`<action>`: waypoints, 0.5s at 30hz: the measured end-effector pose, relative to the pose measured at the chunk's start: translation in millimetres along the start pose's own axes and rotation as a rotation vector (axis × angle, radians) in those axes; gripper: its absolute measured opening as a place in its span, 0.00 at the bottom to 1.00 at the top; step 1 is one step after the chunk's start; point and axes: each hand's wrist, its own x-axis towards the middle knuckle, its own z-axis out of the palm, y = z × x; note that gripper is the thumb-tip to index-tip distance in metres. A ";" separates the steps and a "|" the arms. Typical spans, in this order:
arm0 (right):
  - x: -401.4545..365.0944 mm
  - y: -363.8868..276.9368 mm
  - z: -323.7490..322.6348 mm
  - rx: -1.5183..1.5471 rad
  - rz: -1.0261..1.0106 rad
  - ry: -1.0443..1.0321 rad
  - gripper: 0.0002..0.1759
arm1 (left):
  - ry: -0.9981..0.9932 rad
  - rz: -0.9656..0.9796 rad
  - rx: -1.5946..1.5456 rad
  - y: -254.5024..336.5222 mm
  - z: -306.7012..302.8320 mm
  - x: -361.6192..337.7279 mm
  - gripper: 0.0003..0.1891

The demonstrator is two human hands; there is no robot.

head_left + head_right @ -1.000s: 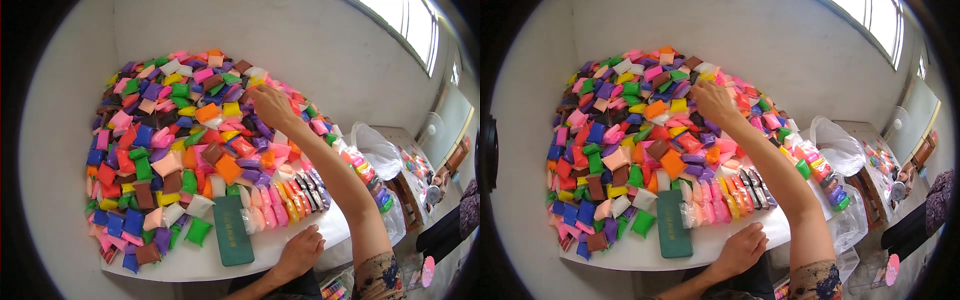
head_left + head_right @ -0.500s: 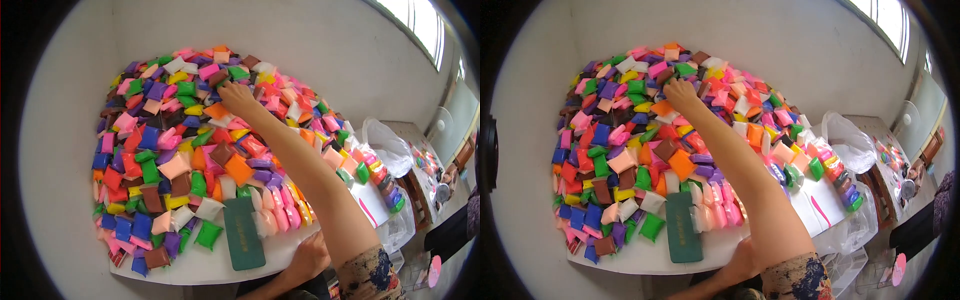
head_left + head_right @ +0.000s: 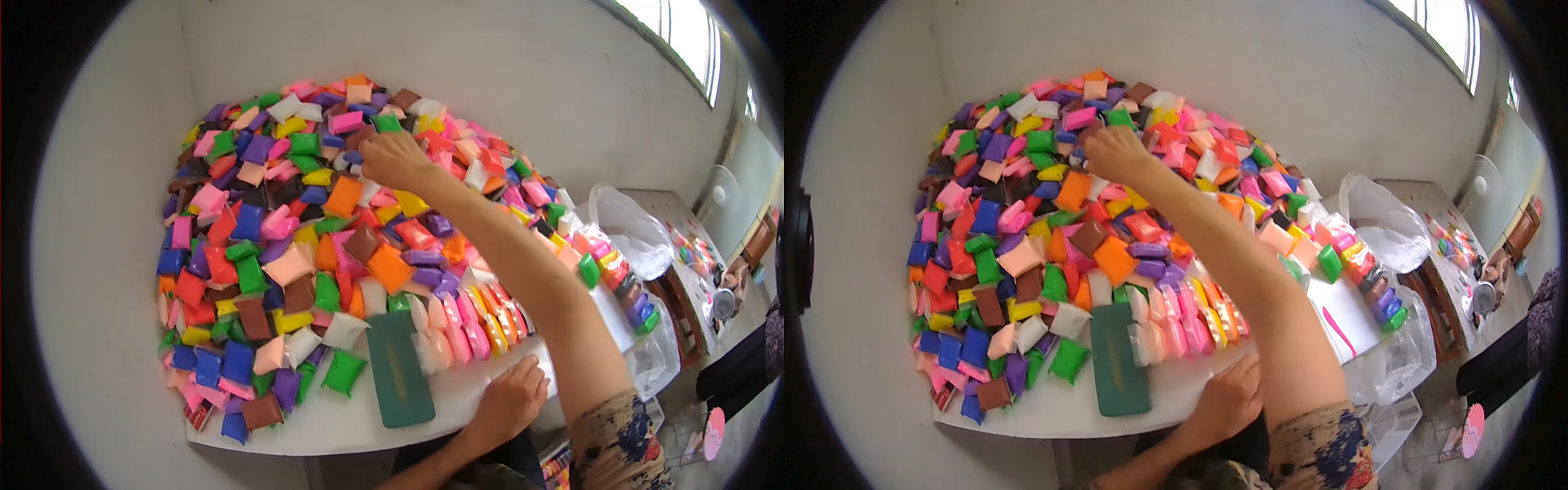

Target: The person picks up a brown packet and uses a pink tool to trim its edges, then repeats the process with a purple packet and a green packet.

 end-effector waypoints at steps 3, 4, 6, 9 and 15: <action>-27.9 1.6 -44.9 0.116 0.132 -0.067 0.15 | 0.001 0.025 0.025 -6.6 3.7 -0.6 0.08; -43.4 2.5 -58.6 0.173 0.198 -0.066 0.15 | 0.038 0.047 0.002 -6.1 3.5 -0.7 0.06; -76.9 5.4 -92.7 0.276 0.330 -0.058 0.18 | 0.070 0.062 -0.010 -5.9 2.2 -0.9 0.06; -151.3 -12.9 -161.9 0.599 0.588 -0.022 0.17 | 0.079 0.060 -0.019 -5.1 -0.3 0.8 0.06; -320.6 -67.6 -233.0 1.165 1.308 -0.042 0.15 | 0.043 0.046 -0.046 0.3 -4.3 3.9 0.07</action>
